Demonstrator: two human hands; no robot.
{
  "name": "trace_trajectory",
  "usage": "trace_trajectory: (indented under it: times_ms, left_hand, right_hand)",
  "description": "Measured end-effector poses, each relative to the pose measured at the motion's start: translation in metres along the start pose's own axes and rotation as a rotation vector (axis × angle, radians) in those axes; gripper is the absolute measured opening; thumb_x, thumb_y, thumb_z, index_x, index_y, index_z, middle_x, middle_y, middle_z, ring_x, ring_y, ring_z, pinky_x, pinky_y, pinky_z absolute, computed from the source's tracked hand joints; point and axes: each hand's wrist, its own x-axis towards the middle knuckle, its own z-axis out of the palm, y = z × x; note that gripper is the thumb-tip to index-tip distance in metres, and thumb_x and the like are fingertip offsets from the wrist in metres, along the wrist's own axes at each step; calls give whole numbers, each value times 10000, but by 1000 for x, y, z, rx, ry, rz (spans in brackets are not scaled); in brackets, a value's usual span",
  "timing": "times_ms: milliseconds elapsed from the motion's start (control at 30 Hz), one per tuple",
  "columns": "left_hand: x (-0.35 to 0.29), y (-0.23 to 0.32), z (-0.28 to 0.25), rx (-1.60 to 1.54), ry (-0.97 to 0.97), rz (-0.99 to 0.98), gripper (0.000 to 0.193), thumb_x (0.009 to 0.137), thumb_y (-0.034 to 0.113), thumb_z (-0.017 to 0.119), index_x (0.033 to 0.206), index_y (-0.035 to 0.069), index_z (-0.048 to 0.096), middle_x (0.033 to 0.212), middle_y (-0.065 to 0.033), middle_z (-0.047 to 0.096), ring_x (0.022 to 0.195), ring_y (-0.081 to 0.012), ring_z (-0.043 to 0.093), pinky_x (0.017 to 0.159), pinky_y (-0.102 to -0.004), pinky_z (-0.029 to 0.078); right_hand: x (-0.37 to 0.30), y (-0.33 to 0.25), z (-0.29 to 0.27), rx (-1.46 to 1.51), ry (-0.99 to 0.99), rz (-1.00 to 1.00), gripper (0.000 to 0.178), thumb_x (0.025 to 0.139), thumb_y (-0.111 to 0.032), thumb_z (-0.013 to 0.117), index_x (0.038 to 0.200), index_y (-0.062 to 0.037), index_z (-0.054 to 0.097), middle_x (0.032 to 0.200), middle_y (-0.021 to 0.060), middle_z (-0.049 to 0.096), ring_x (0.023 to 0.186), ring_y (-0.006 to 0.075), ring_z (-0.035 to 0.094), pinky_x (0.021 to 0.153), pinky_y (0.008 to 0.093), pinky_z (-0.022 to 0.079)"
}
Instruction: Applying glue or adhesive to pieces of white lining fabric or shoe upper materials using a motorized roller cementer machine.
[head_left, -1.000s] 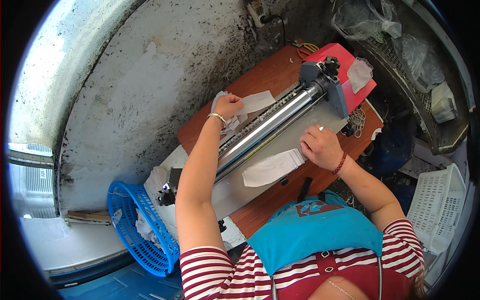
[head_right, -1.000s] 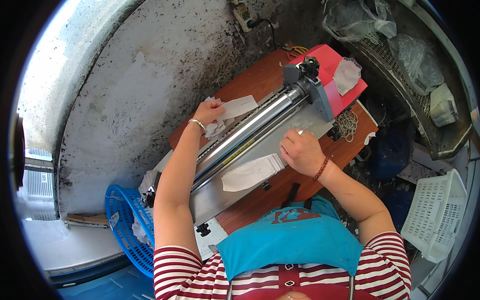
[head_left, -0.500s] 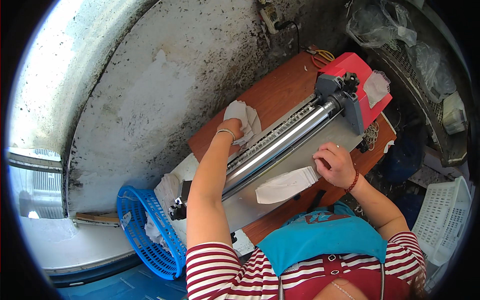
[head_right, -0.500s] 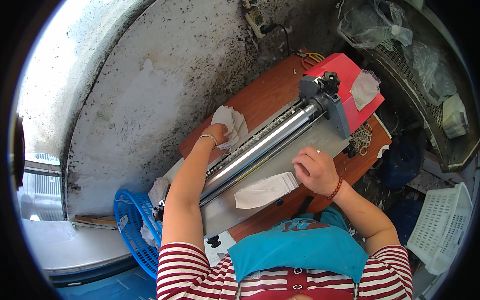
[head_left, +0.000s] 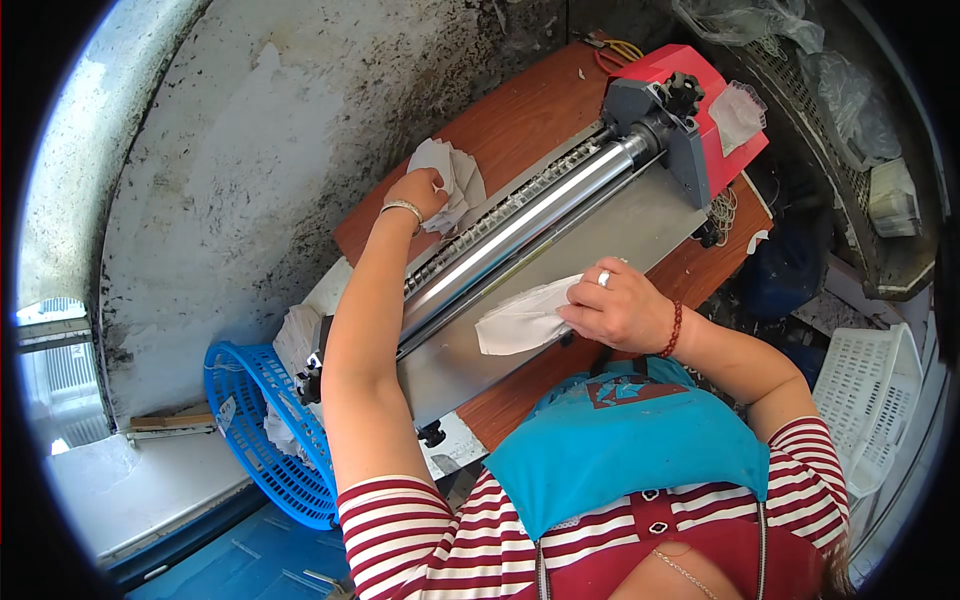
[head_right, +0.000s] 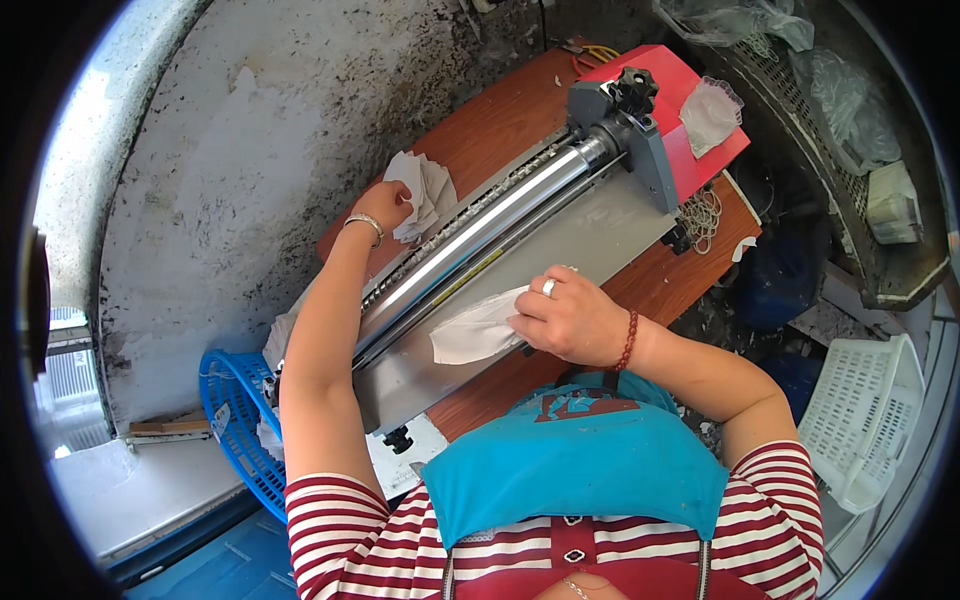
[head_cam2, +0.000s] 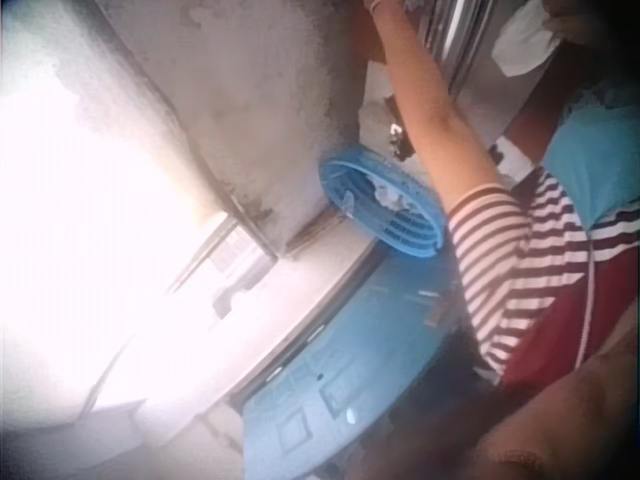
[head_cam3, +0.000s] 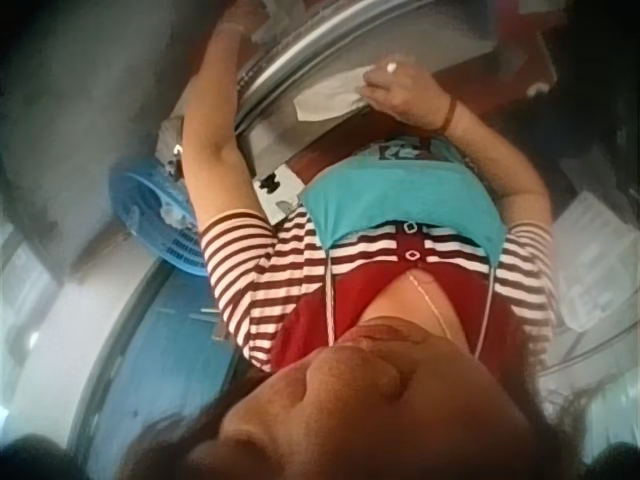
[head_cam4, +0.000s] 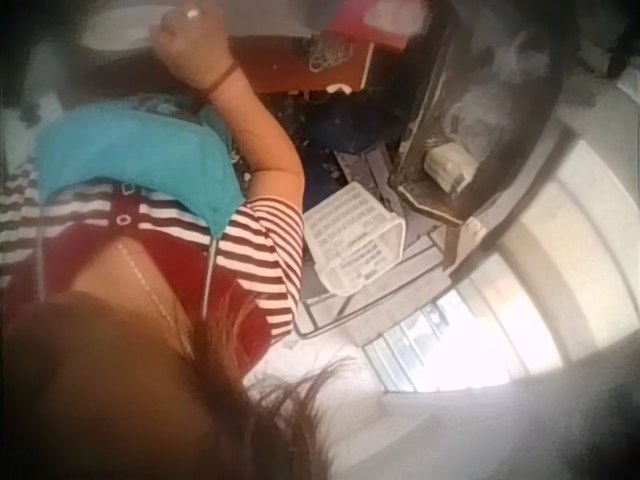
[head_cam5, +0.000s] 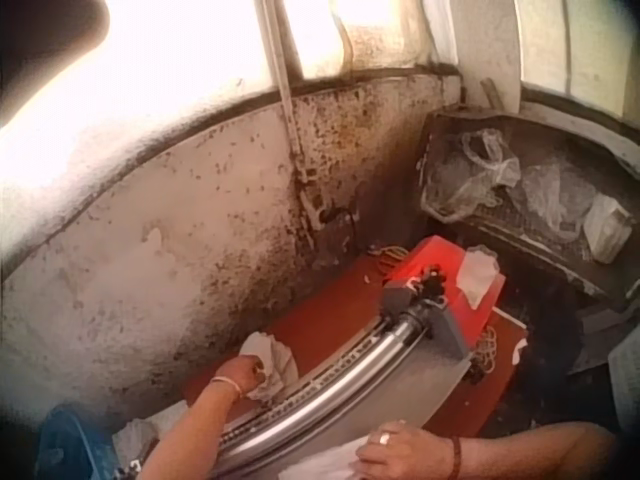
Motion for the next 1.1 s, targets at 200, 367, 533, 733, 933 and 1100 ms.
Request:
trace_trajectory:
  times_ms: [200,367,533,733,933,1100]
  left_hand:
    - [-19,30,-7,-77,132,102,297,780,225,620,1034,83,680,967,-108,685,925,-272,650,839,-373,502]
    - [-36,49,-5,-270,145,302,264,801,206,610,1018,75,684,918,-106,696,857,-255,660,789,-364,505]
    - [-74,86,-16,-412,186,371,197,807,165,607,953,59,687,880,-103,690,796,-252,661,725,-358,509]
    - [-153,152,3,-399,421,875,142,773,65,651,913,45,667,811,-94,636,695,-260,620,625,-348,501]
    - [-175,160,50,-16,465,818,253,757,107,650,995,23,630,1015,-92,608,914,-265,604,765,-374,489]
    - [-179,163,59,-13,523,816,258,770,123,632,999,5,610,1050,-110,583,973,-265,576,764,-367,476]
  right_hand:
    - [-1,2,-10,-180,55,-33,136,728,-132,626,846,-63,634,806,33,548,770,185,579,703,320,446]
    - [-16,23,-28,-356,84,123,105,712,-105,648,801,-73,603,777,44,526,736,203,557,668,330,437]
    - [-37,18,-36,-376,80,224,120,712,-114,690,799,-87,613,782,44,530,731,209,555,673,335,420]
    - [-41,24,-28,-166,173,329,96,767,-144,697,840,-103,650,814,32,547,737,217,561,683,362,408]
    - [-33,29,-17,-278,161,336,84,743,-121,694,777,-98,621,763,52,530,697,231,567,654,357,417]
    - [-35,31,-14,-268,197,455,105,711,-98,688,717,-95,583,726,60,528,685,233,572,610,353,426]
